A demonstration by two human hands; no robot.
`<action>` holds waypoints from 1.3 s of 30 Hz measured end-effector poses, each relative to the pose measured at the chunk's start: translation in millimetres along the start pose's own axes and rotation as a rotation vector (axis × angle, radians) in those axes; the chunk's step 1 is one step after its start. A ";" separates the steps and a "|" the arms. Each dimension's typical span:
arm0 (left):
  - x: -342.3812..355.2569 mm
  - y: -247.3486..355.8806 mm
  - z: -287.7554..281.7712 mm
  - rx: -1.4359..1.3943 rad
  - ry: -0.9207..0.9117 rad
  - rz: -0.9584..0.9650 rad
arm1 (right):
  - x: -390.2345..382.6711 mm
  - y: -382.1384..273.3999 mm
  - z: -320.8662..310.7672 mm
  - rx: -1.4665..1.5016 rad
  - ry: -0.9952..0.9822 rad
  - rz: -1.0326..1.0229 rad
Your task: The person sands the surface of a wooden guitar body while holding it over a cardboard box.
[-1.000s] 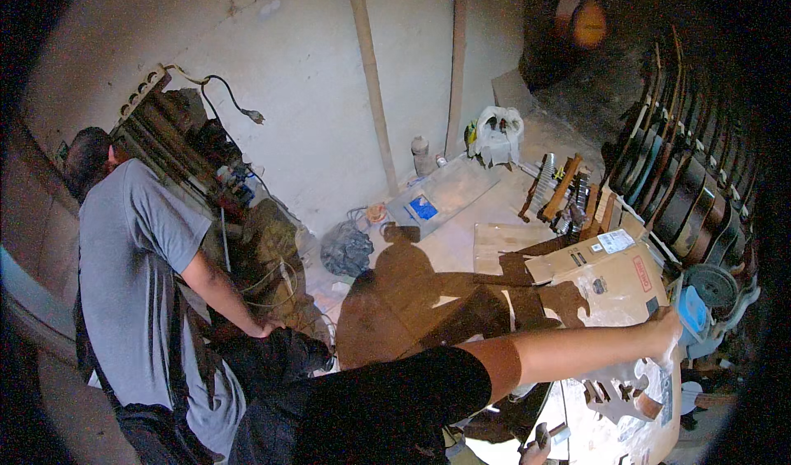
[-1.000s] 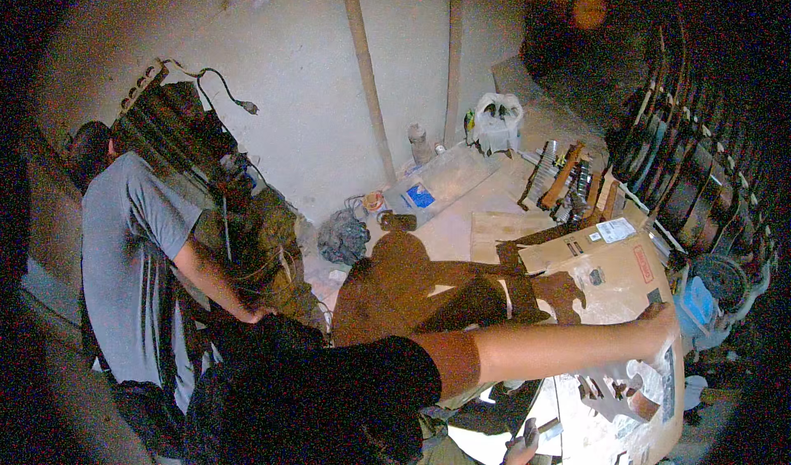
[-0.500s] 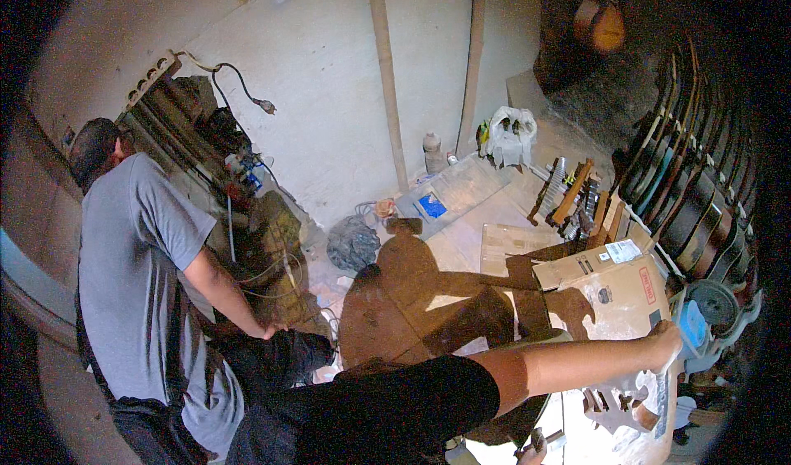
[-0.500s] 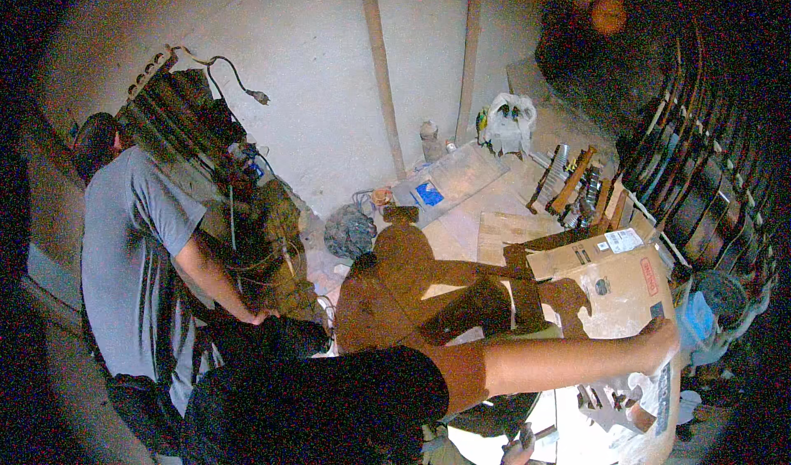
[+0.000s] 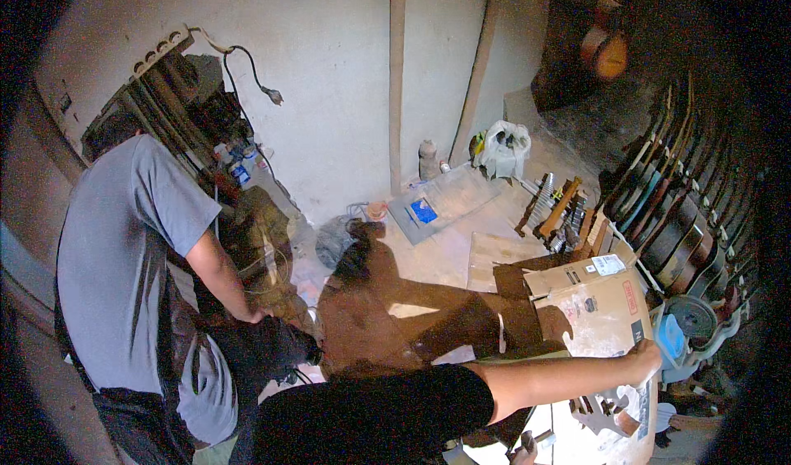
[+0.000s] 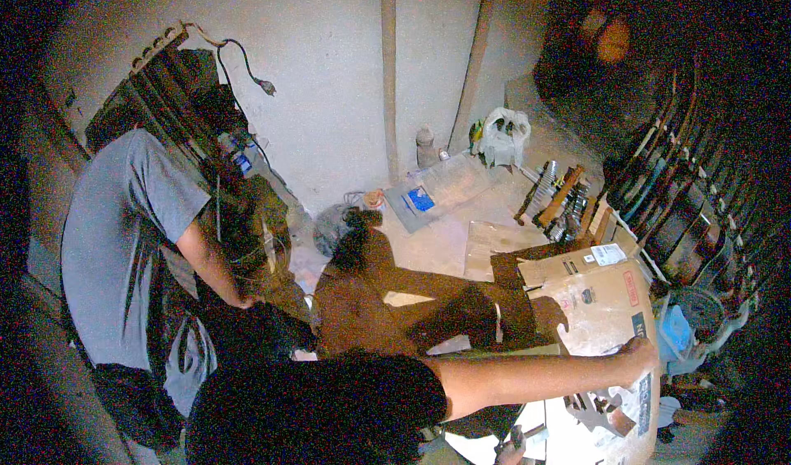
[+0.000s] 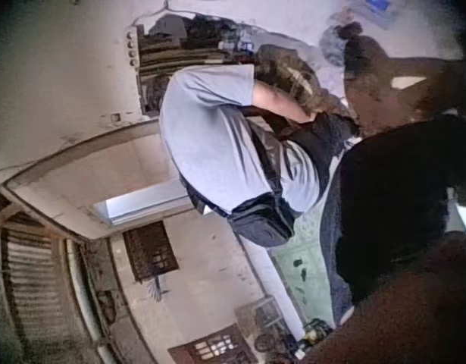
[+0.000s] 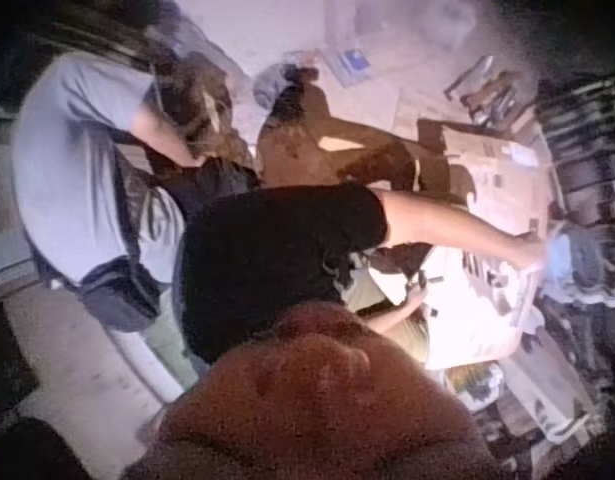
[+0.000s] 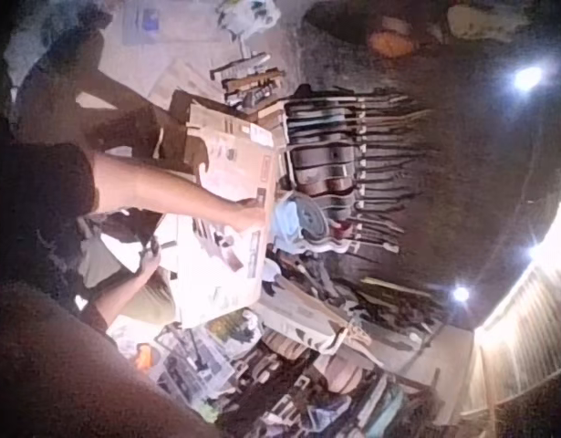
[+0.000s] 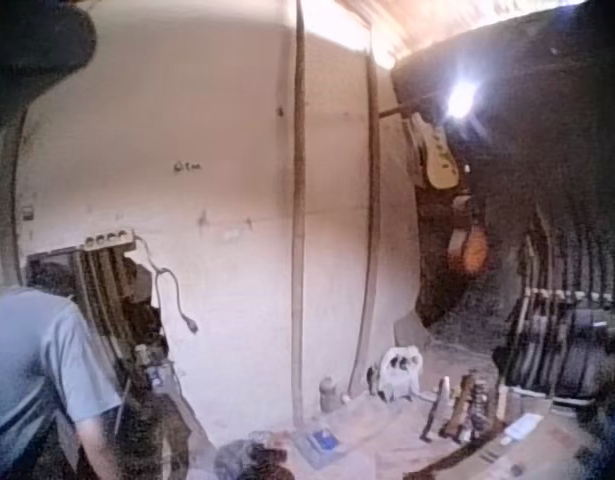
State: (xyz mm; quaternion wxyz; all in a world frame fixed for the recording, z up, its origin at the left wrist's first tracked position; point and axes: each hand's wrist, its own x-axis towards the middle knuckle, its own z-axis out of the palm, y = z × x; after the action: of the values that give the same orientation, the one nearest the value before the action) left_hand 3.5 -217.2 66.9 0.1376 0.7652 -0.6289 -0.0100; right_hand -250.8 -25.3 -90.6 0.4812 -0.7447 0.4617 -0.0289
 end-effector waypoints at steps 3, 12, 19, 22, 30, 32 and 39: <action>-0.2 13.3 8.8 -0.153 0.289 0.011 | -2.0 3.6 -11.1 -0.021 0.040 0.004; 13.2 -0.8 36.6 -0.250 0.391 0.029 | -6.3 8.9 -10.0 -0.019 0.036 -0.005; -13.5 -15.1 5.4 -0.340 0.499 -0.040 | -20.1 19.9 -6.2 -0.013 0.045 0.014; -4.6 -13.2 -5.8 -0.375 0.503 0.007 | -25.5 29.9 -7.2 0.006 0.086 0.038; 12.9 -27.6 24.5 -0.954 0.412 0.157 | -9.6 70.2 -10.4 0.186 0.445 -0.067; -21.8 -31.9 23.4 -1.195 0.357 0.103 | -21.7 -30.7 -37.5 0.426 0.494 -0.027; -119.7 -24.3 -67.6 -1.431 0.311 -0.077 | 15.5 -180.3 -40.6 0.248 0.718 -0.373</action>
State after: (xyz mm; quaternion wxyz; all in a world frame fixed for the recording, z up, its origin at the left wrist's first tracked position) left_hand 14.6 -84.2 107.6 0.6908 0.5023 -0.4143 -0.3145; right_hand -142.8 -44.4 58.9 0.3623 -0.6944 0.4506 -0.4284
